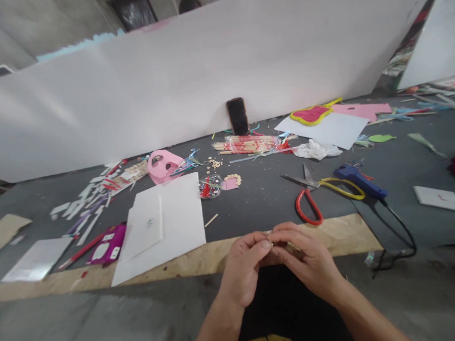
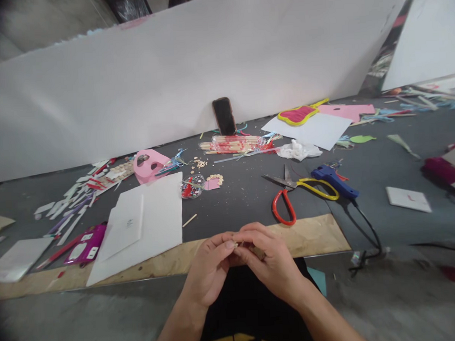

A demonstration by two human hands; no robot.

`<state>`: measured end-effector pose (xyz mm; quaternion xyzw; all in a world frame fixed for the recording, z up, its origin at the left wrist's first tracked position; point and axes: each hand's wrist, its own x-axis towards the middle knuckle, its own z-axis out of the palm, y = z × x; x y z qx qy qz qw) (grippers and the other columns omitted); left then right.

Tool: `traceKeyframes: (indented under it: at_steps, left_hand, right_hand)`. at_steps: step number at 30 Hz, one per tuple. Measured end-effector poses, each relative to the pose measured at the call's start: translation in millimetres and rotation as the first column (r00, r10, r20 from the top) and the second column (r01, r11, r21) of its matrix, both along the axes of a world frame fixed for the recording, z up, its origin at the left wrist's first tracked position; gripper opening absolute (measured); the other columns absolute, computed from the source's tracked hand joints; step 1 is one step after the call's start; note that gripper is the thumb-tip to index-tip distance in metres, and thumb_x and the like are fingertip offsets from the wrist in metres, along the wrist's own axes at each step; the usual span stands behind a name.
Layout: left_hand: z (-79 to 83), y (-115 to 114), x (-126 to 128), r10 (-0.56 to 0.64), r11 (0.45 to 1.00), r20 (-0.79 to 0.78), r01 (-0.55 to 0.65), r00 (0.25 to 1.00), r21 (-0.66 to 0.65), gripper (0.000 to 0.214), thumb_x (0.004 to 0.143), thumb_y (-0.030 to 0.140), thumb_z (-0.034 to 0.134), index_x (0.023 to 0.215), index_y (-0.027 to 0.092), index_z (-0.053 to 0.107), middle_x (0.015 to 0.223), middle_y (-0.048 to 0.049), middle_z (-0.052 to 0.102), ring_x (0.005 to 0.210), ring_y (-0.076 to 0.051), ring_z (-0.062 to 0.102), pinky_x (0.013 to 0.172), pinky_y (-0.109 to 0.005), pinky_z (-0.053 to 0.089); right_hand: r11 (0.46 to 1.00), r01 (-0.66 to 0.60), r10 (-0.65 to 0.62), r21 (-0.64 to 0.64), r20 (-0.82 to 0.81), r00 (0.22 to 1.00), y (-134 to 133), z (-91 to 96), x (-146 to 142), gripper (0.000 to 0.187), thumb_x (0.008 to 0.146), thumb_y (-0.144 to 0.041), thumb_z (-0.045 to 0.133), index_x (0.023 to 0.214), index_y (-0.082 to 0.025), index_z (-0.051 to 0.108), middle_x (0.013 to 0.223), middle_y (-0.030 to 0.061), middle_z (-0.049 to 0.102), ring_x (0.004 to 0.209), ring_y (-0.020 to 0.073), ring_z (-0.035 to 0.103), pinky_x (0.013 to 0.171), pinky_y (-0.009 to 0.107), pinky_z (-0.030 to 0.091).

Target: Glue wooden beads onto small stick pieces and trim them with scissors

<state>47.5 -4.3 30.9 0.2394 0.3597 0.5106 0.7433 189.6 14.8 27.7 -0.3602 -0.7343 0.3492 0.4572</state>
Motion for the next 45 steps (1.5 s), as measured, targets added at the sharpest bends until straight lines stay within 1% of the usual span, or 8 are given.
traceKeyframes:
  at_steps: [11,20,25,30,35,38,39,45]
  left_hand:
    - [-6.2,0.0,-6.8,0.049,0.998,-0.035,-0.05,0.998,-0.042,0.011,0.073,0.022,0.069,0.072,0.012,0.068,0.066,-0.0012,0.058,0.063,-0.009,0.051,0.062,-0.023,0.042]
    - [-3.3,-0.4,-12.4,0.111,0.993,-0.134,-0.115,0.985,-0.019,0.015,0.071,0.027,0.073,0.075,0.013,0.07,0.064,-0.0002,0.058,0.061,-0.008,0.05,0.061,-0.019,0.04]
    - [4.3,8.7,-44.5,0.219,0.976,-0.245,-0.216,0.944,0.037,0.017,0.07,0.028,0.074,0.077,0.013,0.071,0.067,-0.0005,0.058,0.061,-0.006,0.048,0.06,-0.018,0.04]
    - [33.9,39.4,-102.6,0.358,0.931,-0.366,-0.303,0.859,0.202,0.016,0.068,0.027,0.075,0.076,0.014,0.071,0.077,-0.0029,0.062,0.064,-0.008,0.051,0.061,-0.021,0.043]
    - [55.6,86.1,-140.1,0.48,0.876,-0.613,-0.298,0.627,0.38,0.02,0.069,0.035,0.073,0.079,0.018,0.069,0.079,-0.0015,0.064,0.066,-0.01,0.053,0.06,-0.022,0.043]
    - [48.9,109.2,-136.4,0.389,0.906,-0.887,0.072,0.249,0.418,0.027,0.08,0.04,0.059,0.091,0.017,0.069,0.083,-0.0052,0.067,0.074,-0.015,0.059,0.067,-0.027,0.047]
    - [44.5,115.6,-131.7,0.364,0.905,-0.914,0.165,0.18,0.393,0.027,0.081,0.039,0.057,0.092,0.017,0.07,0.086,-0.0059,0.068,0.076,-0.016,0.061,0.069,-0.028,0.047]
    - [21.0,144.7,-98.2,0.317,0.846,-0.946,0.469,-0.058,0.255,0.013,0.077,0.026,0.062,0.079,0.023,0.075,0.085,-0.004,0.069,0.082,-0.02,0.061,0.08,-0.033,0.043]
  right_hand:
    - [0.997,0.067,-0.066,-0.041,0.032,0.997,-0.7,-5.4,6.0,0.034,0.083,-0.021,0.058,0.117,-0.025,0.055,0.091,0.0026,0.065,0.07,0.0111,0.06,0.063,0.022,0.052]
    - [0.995,0.09,-0.084,-0.035,0.146,0.986,-2.2,-4.0,4.8,0.014,0.089,-0.021,0.048,0.086,-0.023,0.061,0.075,-0.0004,0.063,0.069,0.0117,0.06,0.063,0.022,0.048]
    - [0.983,0.177,-0.182,0.044,0.213,0.96,3.4,-2.4,21.1,0.014,0.089,-0.024,0.046,0.081,-0.022,0.058,0.071,-0.0009,0.061,0.062,0.0116,0.059,0.057,0.021,0.047]
    - [0.908,0.361,-0.404,0.214,0.213,0.89,12.3,-4.4,53.2,0.013,0.087,-0.029,0.048,0.081,-0.024,0.058,0.072,0.0001,0.063,0.062,0.0149,0.06,0.056,0.024,0.047]
    - [0.799,0.539,-0.596,0.265,0.235,0.768,10.2,-17.7,82.5,0.013,0.087,-0.034,0.046,0.085,-0.026,0.056,0.075,0.0035,0.062,0.062,0.0193,0.059,0.061,0.031,0.047]
    - [0.796,0.511,-0.591,0.324,0.24,0.77,10.4,-29.2,86.5,0.013,0.087,-0.034,0.046,0.088,-0.025,0.056,0.076,0.0042,0.062,0.064,0.0196,0.06,0.061,0.032,0.047]
    - [0.798,0.478,-0.579,0.367,0.247,0.777,11.4,-32.7,86.0,0.013,0.088,-0.034,0.046,0.089,-0.024,0.056,0.076,0.0039,0.062,0.065,0.0191,0.061,0.061,0.032,0.047]
    - [0.806,0.318,-0.513,0.499,0.321,0.796,16.9,-44.8,79.6,0.018,0.089,-0.032,0.046,0.099,-0.021,0.056,0.084,0.004,0.067,0.071,0.0163,0.065,0.066,0.028,0.05]
